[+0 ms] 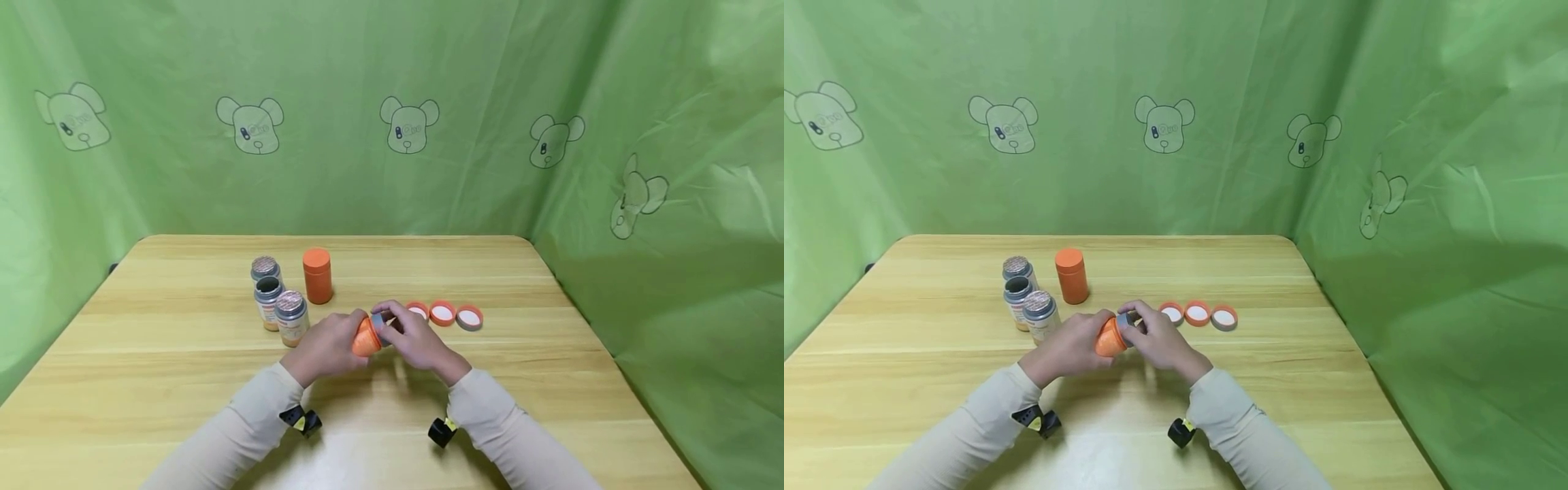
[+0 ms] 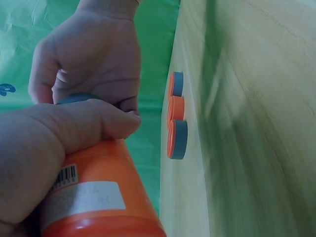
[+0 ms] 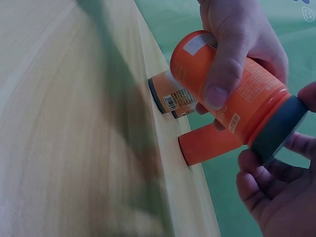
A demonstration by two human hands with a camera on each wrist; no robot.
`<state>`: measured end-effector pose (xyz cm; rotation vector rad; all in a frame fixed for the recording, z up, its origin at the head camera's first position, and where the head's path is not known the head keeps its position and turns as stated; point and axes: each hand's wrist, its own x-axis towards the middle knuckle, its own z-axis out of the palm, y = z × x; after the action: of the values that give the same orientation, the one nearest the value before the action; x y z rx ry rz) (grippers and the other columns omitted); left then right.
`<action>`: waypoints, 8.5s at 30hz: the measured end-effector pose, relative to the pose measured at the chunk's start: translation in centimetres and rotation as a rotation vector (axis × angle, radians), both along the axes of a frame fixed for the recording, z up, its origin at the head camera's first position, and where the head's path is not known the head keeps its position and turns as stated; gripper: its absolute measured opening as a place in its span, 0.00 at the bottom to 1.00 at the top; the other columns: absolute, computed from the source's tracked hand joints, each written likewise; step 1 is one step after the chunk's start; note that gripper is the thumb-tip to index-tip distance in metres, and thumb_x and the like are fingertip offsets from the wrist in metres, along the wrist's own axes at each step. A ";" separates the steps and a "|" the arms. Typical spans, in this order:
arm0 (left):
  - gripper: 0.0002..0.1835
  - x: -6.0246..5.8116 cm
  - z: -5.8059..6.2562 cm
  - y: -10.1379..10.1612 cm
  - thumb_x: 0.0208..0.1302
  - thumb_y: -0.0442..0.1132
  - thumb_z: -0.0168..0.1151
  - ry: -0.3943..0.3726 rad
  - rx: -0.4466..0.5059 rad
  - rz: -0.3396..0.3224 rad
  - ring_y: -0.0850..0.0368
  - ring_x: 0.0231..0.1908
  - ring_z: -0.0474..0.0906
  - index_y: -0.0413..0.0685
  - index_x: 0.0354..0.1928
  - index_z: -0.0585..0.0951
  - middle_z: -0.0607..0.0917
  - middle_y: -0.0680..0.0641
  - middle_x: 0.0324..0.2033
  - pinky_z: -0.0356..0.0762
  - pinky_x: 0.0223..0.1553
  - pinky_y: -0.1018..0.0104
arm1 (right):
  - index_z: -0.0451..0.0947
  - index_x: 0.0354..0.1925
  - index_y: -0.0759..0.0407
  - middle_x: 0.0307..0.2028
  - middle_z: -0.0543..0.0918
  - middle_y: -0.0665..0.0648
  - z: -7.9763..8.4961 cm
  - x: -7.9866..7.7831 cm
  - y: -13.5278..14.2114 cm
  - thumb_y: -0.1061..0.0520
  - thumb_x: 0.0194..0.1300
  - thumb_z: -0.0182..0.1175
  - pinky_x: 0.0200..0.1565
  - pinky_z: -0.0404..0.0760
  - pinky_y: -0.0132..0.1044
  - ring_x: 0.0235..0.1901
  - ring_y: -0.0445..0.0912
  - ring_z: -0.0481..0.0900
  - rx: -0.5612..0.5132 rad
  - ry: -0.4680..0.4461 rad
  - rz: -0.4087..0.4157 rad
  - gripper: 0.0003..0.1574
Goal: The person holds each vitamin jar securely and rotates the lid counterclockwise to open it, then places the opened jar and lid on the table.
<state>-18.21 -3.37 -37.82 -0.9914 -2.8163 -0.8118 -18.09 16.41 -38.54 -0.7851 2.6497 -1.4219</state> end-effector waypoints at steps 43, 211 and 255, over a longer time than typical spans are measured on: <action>0.29 -0.2 -0.3 0.5 0.45 0.44 0.76 0.002 -0.012 -0.014 0.61 0.24 0.73 0.43 0.49 0.75 0.78 0.52 0.26 0.72 0.24 0.67 | 0.69 0.58 0.64 0.50 0.77 0.62 0.0 0.0 0.7 0.56 0.70 0.51 0.38 0.80 0.39 0.35 0.46 0.79 -0.021 -0.018 0.037 0.22; 0.33 -1.0 -1.7 0.8 0.42 0.45 0.79 -0.127 0.012 0.051 0.61 0.25 0.73 0.43 0.50 0.74 0.79 0.53 0.28 0.74 0.29 0.65 | 0.71 0.57 0.60 0.33 0.75 0.51 -0.2 -0.7 3.4 0.57 0.72 0.53 0.33 0.75 0.37 0.30 0.46 0.74 0.036 0.057 -0.028 0.18; 0.38 -2.0 -1.7 -1.2 0.41 0.38 0.80 -0.121 0.136 0.165 0.49 0.38 0.80 0.38 0.54 0.69 0.81 0.41 0.39 0.79 0.40 0.54 | 0.70 0.28 0.54 0.31 0.78 0.53 -2.7 -1.4 13.5 0.49 0.54 0.74 0.31 0.71 0.38 0.32 0.49 0.74 0.152 0.079 -0.556 0.21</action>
<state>-20.24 -4.53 -39.54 -0.7031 -2.8473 -1.0583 -19.44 29.90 -41.21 -0.0847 3.1454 -1.2602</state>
